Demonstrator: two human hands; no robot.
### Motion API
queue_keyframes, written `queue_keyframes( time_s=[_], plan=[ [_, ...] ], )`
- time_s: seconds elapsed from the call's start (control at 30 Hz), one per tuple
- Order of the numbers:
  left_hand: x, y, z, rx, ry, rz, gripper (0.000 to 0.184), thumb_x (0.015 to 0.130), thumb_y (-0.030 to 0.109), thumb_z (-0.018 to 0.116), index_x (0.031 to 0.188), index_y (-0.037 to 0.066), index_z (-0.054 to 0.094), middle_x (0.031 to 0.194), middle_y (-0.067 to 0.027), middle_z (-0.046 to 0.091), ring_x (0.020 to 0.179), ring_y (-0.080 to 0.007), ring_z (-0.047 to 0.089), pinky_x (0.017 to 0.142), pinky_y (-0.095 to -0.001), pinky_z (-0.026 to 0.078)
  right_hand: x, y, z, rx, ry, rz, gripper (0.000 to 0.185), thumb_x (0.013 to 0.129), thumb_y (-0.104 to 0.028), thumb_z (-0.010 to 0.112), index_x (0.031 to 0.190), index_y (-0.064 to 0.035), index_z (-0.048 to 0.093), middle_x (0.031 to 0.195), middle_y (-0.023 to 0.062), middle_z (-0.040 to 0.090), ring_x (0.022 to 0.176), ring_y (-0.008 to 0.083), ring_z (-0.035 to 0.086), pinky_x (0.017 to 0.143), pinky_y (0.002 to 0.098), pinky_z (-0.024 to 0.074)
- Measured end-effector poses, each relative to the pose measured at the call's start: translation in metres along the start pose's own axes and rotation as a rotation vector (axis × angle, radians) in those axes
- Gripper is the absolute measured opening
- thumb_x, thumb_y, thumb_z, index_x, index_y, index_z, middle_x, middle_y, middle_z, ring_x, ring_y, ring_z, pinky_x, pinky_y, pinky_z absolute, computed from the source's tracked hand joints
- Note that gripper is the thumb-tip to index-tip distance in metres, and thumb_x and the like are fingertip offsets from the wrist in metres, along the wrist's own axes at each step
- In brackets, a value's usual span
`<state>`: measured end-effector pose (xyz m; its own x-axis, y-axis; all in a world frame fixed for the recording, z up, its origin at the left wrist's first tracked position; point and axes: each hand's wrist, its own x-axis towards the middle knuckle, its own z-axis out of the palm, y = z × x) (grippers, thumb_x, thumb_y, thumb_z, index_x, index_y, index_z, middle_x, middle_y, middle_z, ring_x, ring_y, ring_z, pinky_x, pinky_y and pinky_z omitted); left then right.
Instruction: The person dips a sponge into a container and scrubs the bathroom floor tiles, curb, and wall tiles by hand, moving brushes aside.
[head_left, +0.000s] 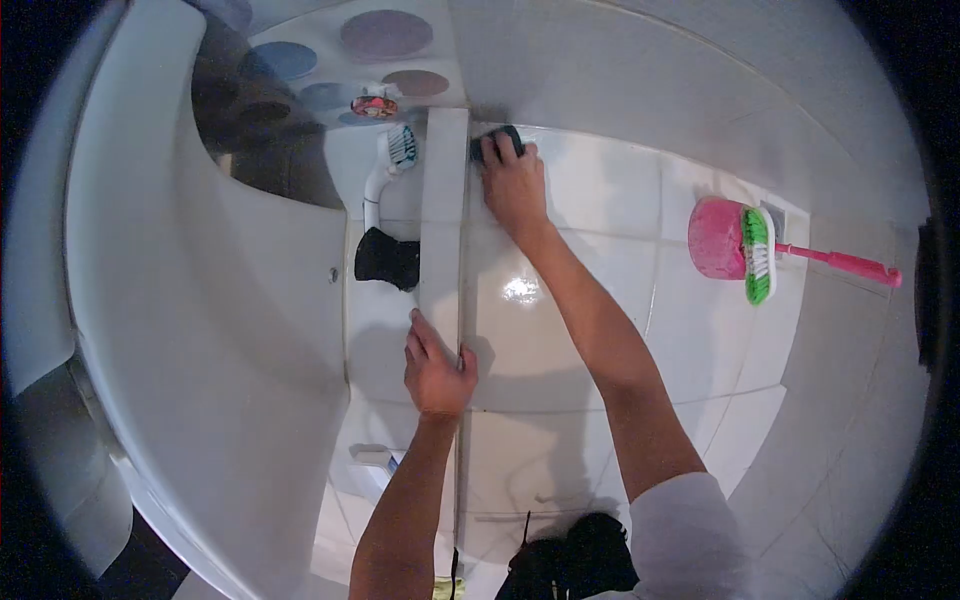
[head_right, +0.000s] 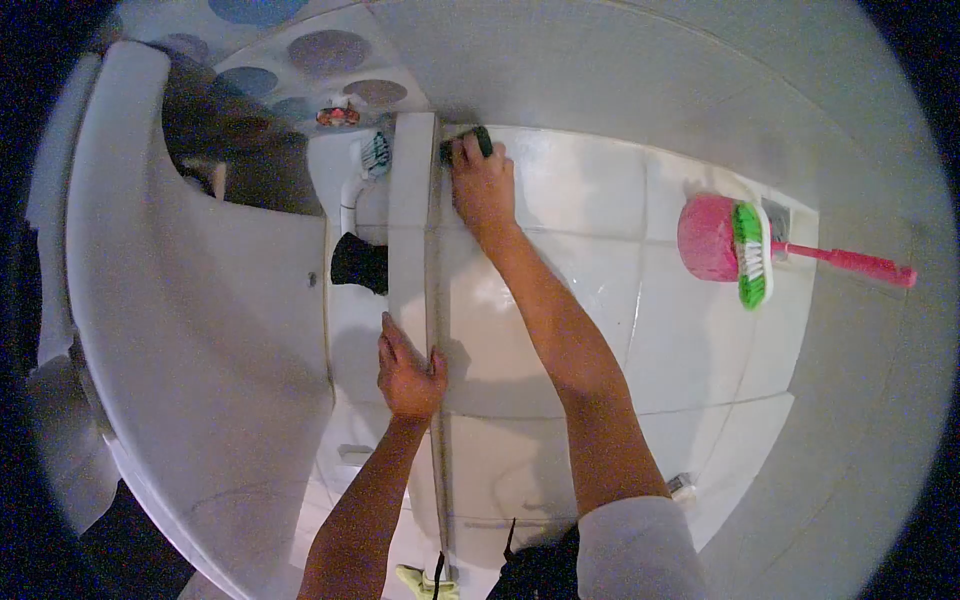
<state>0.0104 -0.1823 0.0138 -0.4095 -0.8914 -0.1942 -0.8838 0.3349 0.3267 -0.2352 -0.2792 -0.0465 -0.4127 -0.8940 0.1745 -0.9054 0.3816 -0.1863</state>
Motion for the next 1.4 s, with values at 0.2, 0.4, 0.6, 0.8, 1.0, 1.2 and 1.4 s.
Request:
queue_keyframes(
  time_s=[0.2, 0.4, 0.6, 0.8, 1.0, 1.2, 1.4],
  plan=[
    [0.002, -0.003, 0.001, 0.019, 0.0, 0.012, 0.09, 0.072, 0.026, 0.065, 0.142, -0.006, 0.018, 0.122, -0.0266, 0.046, 0.107, -0.0413, 0.051, 0.085, -0.0456, 0.05, -0.075, 0.031, -0.026, 0.007, -0.075, -0.285, 0.043, 0.081, -0.028, 0.061, 0.123, -0.0166, 0.058, 0.126, 0.0069, 0.05, 0.108, 0.0342, 0.046, 0.09, 0.0536, 0.0372],
    [0.002, 0.0, -0.004, 0.022, -0.055, -0.016, 0.089, 0.072, 0.027, 0.064, 0.141, -0.007, 0.018, 0.124, -0.0281, 0.045, 0.11, -0.0417, 0.05, 0.087, -0.0454, 0.05, -0.042, -0.006, 0.013, 0.45, 0.06, 0.295, 0.042, 0.082, -0.023, 0.06, 0.123, -0.0123, 0.055, 0.125, 0.0114, 0.052, 0.113, 0.0372, 0.045, 0.096, 0.0525, 0.0352],
    [-0.003, -0.005, 0.004, 0.044, -0.016, 0.024, 0.089, 0.072, 0.026, 0.064, 0.142, -0.005, 0.018, 0.124, -0.0272, 0.045, 0.109, -0.0414, 0.051, 0.086, -0.0463, 0.05, -0.178, 0.092, -0.051, 0.128, -0.043, -0.016, 0.041, 0.085, -0.017, 0.055, 0.125, -0.005, 0.053, 0.126, 0.0183, 0.05, 0.114, 0.0404, 0.044, 0.098, 0.0521, 0.0355],
    [0.003, 0.001, -0.002, -0.002, -0.039, -0.034, 0.091, 0.071, 0.025, 0.065, 0.143, -0.004, 0.016, 0.126, -0.0262, 0.043, 0.11, -0.0414, 0.05, 0.086, -0.0469, 0.049, -0.128, 0.032, 0.003, -0.06, 0.272, 0.346, 0.038, 0.08, -0.016, 0.057, 0.115, -0.0007, 0.056, 0.108, 0.0214, 0.054, 0.092, 0.0386, 0.049, 0.079, 0.0511, 0.0364],
    [0.001, 0.0, -0.002, 0.015, -0.048, -0.028, 0.092, 0.071, 0.024, 0.066, 0.143, -0.004, 0.016, 0.127, -0.0245, 0.043, 0.11, -0.0407, 0.05, 0.086, -0.0467, 0.049, -0.15, 0.011, -0.033, 0.246, -0.058, -0.073, 0.051, 0.082, -0.023, 0.06, 0.13, -0.0079, 0.051, 0.128, 0.0163, 0.051, 0.114, 0.0375, 0.045, 0.098, 0.0537, 0.0328],
    [0.0, -0.003, 0.0, -0.043, -0.057, -0.038, 0.092, 0.073, 0.026, 0.064, 0.145, -0.002, 0.013, 0.129, -0.0255, 0.041, 0.114, -0.0422, 0.047, 0.09, -0.0487, 0.046, -0.136, 0.118, -0.031, -0.158, 0.145, 0.293, 0.046, 0.084, -0.021, 0.056, 0.128, -0.0089, 0.052, 0.136, 0.0153, 0.044, 0.124, 0.0373, 0.039, 0.096, 0.0546, 0.0341],
    [0.0, -0.001, -0.003, -0.088, -0.099, -0.066, 0.092, 0.074, 0.027, 0.062, 0.146, 0.0, 0.011, 0.136, -0.028, 0.035, 0.118, -0.046, 0.043, 0.097, -0.0511, 0.041, -0.073, -0.005, 0.016, 0.283, 0.081, -0.049, 0.046, 0.078, -0.01, 0.055, 0.124, -0.0081, 0.054, 0.136, 0.0102, 0.046, 0.123, 0.0377, 0.041, 0.094, 0.0547, 0.0356]
  ],
)
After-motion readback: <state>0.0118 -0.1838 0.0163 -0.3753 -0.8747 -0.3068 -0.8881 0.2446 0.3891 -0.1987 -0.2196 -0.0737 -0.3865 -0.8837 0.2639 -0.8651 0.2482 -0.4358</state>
